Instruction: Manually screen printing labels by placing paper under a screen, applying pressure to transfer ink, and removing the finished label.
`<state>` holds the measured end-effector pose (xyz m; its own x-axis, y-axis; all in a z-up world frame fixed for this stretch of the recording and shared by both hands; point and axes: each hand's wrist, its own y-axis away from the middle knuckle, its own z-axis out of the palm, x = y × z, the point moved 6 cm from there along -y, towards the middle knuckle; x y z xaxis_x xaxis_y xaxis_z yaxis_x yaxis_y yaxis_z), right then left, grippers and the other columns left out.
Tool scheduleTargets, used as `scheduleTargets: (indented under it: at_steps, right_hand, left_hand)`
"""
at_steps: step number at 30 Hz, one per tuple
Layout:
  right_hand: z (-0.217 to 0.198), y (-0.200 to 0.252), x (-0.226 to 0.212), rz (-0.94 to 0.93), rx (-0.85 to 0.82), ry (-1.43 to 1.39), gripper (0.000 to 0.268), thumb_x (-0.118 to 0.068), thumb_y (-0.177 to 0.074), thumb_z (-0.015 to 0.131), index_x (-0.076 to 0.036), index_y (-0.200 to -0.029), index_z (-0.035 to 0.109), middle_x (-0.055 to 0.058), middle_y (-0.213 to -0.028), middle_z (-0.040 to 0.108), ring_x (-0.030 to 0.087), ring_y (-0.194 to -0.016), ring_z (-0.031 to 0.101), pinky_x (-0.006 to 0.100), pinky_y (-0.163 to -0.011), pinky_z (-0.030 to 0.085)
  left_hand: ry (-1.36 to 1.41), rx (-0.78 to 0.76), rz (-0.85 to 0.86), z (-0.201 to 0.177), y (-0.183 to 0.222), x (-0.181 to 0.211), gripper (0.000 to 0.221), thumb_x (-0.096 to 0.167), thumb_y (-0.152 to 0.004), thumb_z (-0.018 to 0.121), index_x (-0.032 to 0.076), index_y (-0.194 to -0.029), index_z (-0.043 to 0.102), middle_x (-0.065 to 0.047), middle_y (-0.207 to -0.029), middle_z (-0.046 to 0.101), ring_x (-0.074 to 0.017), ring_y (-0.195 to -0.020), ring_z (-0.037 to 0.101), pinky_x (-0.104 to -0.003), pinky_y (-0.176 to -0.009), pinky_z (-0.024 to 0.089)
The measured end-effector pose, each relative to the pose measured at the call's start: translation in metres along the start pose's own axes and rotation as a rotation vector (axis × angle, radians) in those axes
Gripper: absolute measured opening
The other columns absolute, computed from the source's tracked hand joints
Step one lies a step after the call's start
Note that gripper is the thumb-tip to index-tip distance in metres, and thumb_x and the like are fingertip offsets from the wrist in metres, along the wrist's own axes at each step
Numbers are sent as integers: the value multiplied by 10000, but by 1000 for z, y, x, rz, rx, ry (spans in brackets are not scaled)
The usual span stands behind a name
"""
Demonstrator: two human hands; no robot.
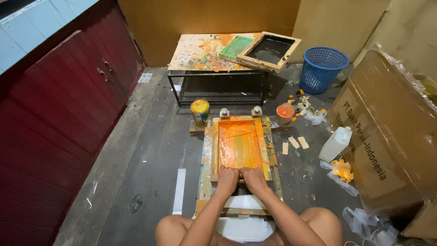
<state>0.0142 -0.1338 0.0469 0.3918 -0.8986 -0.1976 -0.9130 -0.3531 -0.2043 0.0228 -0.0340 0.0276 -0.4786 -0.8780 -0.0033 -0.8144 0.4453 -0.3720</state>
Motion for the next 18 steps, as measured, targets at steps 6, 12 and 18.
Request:
scheduleTargets:
  at_steps: [6,12,18]
  right_hand:
    - [-6,-3,-3,-25,-27,2,216,36,-825,624,-160,-734,624,-37,-599,554,233,-576,572,347,-621,361]
    - [-6,-12,4,-2,-184,-84,187,28,-833,593,-133,-839,688,96,-732,689,392,-729,704,452,-687,516]
    - [1,-28,17,31,-257,-158,179,36,-789,588,-75,-850,714,187,-781,714,485,-755,714,530,-678,552]
  left_hand:
    - [143,-11,8,-28,-2,-2,151,-4,-806,693,100,-779,798,-62,-596,686,-301,-558,682,-399,-696,353]
    - [100,-94,39,1,-9,-13,114,124,-834,693,127,-813,805,-76,-671,732,-310,-686,732,-435,-745,362]
    - [162,-218,10,46,-21,-30,139,239,-821,664,178,-796,786,-50,-740,760,-306,-795,770,-442,-750,372]
